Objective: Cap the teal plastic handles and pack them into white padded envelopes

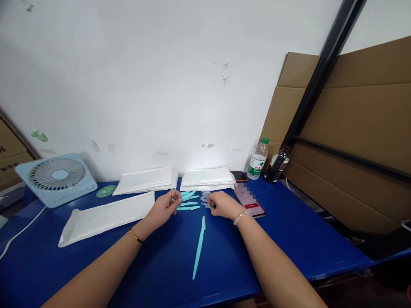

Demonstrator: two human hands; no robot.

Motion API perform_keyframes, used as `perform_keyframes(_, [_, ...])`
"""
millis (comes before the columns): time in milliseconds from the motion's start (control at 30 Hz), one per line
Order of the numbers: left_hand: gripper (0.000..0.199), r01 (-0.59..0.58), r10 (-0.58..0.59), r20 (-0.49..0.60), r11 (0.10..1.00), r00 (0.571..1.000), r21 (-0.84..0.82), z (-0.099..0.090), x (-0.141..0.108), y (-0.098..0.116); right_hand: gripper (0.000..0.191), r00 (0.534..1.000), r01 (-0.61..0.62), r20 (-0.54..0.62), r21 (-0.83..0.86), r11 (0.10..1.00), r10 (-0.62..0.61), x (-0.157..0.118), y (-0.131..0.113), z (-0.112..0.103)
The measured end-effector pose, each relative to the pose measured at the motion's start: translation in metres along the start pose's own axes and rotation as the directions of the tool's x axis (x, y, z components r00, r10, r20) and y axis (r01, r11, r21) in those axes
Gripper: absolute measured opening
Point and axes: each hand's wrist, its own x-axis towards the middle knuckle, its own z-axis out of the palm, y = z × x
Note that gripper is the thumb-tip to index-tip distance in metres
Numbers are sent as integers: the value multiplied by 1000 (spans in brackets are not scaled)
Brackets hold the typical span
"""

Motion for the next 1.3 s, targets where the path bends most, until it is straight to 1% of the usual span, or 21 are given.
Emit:
perform_keyframes(67, [24, 91, -81, 59, 976, 995, -196, 5, 0, 0, 16, 999, 24, -47, -54, 998, -27, 1, 0, 3])
perform_keyframes(100, [25, 138, -114, 97, 949, 989, -285, 8, 0, 0, 15, 997, 35, -67, -43, 998, -37, 2, 0, 3])
perform_keyframes(133, [27, 179, -139, 133, 917, 981, -356, 10, 0, -1, 14, 996, 42, -79, 1, 999, -41, 2, 0, 3])
perform_keyframes(200, [28, 230, -162, 188, 869, 969, -439, 13, 0, -2, 12, 996, 40, -90, 155, 987, -26, 1, 0, 2])
perform_keyframes(300, [27, 230, -154, 197, 860, 968, -456, 15, 1, -4, 13, 993, 15, -114, 409, 913, 35, 1, -1, -2])
perform_keyframes(367, [25, 214, -142, 187, 868, 972, -448, 15, 1, -5, 18, 985, 13, -153, 526, 850, 79, 1, -3, -4])
perform_keyframes(467, [22, 207, -139, 184, 878, 973, -432, 14, 1, -7, 17, 970, -26, -169, 643, 765, 175, 4, -5, -4])
perform_keyframes(567, [20, 198, -129, 185, 882, 974, -427, 14, 2, -10, 18, 960, -82, -116, 755, 650, 256, 6, -4, -3])
perform_keyframes(700, [17, 180, -117, 176, 897, 977, -403, 15, 3, -12, 26, 963, -88, -46, 877, 472, 265, 6, -4, -4])
perform_keyframes(767, [17, 174, -115, 172, 909, 978, -379, 16, 3, -12, 28, 959, -65, -58, 907, 416, 277, 6, -7, -5])
perform_keyframes(900, [19, 162, -106, 174, 923, 979, -348, 17, 3, -11, 29, 943, -8, -118, 928, 373, 312, 7, -16, -2])
perform_keyframes(1000, [19, 147, -87, 186, 930, 979, -337, 18, 3, -11, 26, 943, 12, -127, 936, 351, 306, 8, -22, 1])
perform_keyframes(1233, [18, 124, -64, 194, 941, 979, -314, 17, 2, -10, 23, 962, 14, -116, 926, 377, 249, 9, -25, 7])
perform_keyframes(1300, [19, 119, -58, 198, 944, 978, -308, 17, 2, -9, 24, 972, -8, -82, 924, 383, 218, 8, -27, 9])
